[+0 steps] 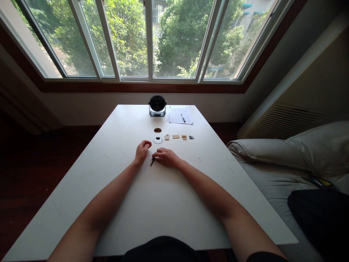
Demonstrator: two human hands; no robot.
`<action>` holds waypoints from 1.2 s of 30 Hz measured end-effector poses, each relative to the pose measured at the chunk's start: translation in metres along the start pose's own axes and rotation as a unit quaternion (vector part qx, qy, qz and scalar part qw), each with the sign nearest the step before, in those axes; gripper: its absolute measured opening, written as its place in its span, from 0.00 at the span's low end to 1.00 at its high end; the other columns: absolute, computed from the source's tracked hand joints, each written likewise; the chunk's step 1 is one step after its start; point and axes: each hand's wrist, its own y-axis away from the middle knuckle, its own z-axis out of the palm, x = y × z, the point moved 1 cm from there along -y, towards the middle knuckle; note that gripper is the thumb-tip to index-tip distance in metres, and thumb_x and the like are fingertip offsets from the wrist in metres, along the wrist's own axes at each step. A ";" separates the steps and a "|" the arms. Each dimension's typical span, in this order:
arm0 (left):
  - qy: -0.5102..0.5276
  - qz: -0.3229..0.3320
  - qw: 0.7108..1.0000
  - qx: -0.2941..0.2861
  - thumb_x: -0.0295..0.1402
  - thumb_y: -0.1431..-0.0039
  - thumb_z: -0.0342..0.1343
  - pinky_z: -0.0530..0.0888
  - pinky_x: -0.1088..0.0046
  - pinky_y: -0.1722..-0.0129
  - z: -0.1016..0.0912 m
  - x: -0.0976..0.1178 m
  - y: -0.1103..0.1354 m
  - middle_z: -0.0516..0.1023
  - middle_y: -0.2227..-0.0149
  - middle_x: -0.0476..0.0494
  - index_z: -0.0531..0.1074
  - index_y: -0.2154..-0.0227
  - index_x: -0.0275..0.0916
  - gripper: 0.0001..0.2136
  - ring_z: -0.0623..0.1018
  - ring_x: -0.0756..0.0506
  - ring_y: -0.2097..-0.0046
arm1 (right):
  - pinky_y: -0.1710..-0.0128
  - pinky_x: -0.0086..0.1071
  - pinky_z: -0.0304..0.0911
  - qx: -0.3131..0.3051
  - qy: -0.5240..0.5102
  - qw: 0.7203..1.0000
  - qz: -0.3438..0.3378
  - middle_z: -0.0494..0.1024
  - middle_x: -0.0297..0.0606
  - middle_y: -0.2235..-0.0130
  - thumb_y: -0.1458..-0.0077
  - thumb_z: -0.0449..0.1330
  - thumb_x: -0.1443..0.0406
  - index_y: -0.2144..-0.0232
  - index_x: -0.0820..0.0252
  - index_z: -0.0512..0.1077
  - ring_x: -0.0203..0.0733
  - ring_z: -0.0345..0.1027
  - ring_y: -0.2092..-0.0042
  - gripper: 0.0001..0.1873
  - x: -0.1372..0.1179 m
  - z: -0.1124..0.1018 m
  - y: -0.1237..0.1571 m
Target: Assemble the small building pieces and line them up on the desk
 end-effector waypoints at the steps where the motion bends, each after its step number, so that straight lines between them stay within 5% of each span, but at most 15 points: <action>1: -0.001 0.000 1.000 0.000 0.32 0.47 0.54 0.70 0.66 0.57 0.000 0.000 0.000 0.78 0.66 0.45 0.75 0.67 0.40 0.07 0.74 0.45 0.62 | 0.62 0.29 0.57 0.001 -0.003 1.000 0.000 0.74 0.36 0.62 0.37 0.59 0.64 0.54 0.49 0.75 0.39 0.67 0.58 0.10 0.000 0.000 0.000; 10: -0.016 0.003 1.000 -0.007 0.32 0.46 0.54 0.70 0.67 0.57 0.000 -0.002 0.000 0.77 0.65 0.45 0.75 0.67 0.40 0.07 0.74 0.45 0.61 | 0.61 0.28 0.58 0.026 -0.050 0.998 0.026 0.76 0.36 0.62 0.41 0.59 0.70 0.61 0.55 0.75 0.37 0.67 0.61 0.07 0.002 -0.001 0.001; 29: -0.036 0.018 0.999 -0.021 0.33 0.46 0.54 0.70 0.66 0.56 0.002 0.004 0.004 0.77 0.65 0.45 0.75 0.68 0.41 0.06 0.75 0.44 0.61 | 0.66 0.27 0.55 0.004 -0.099 0.995 0.027 0.75 0.33 0.66 0.45 0.62 0.66 0.62 0.56 0.72 0.36 0.64 0.67 0.06 -0.005 -0.006 0.002; 36: -0.099 0.046 0.994 -0.023 0.32 0.46 0.54 0.70 0.66 0.58 0.005 0.013 0.009 0.78 0.66 0.45 0.75 0.69 0.42 0.05 0.75 0.43 0.62 | 0.70 0.26 0.55 0.078 -0.193 0.970 0.129 0.72 0.28 0.71 0.44 0.60 0.63 0.65 0.57 0.69 0.33 0.60 0.72 0.05 0.014 0.003 0.003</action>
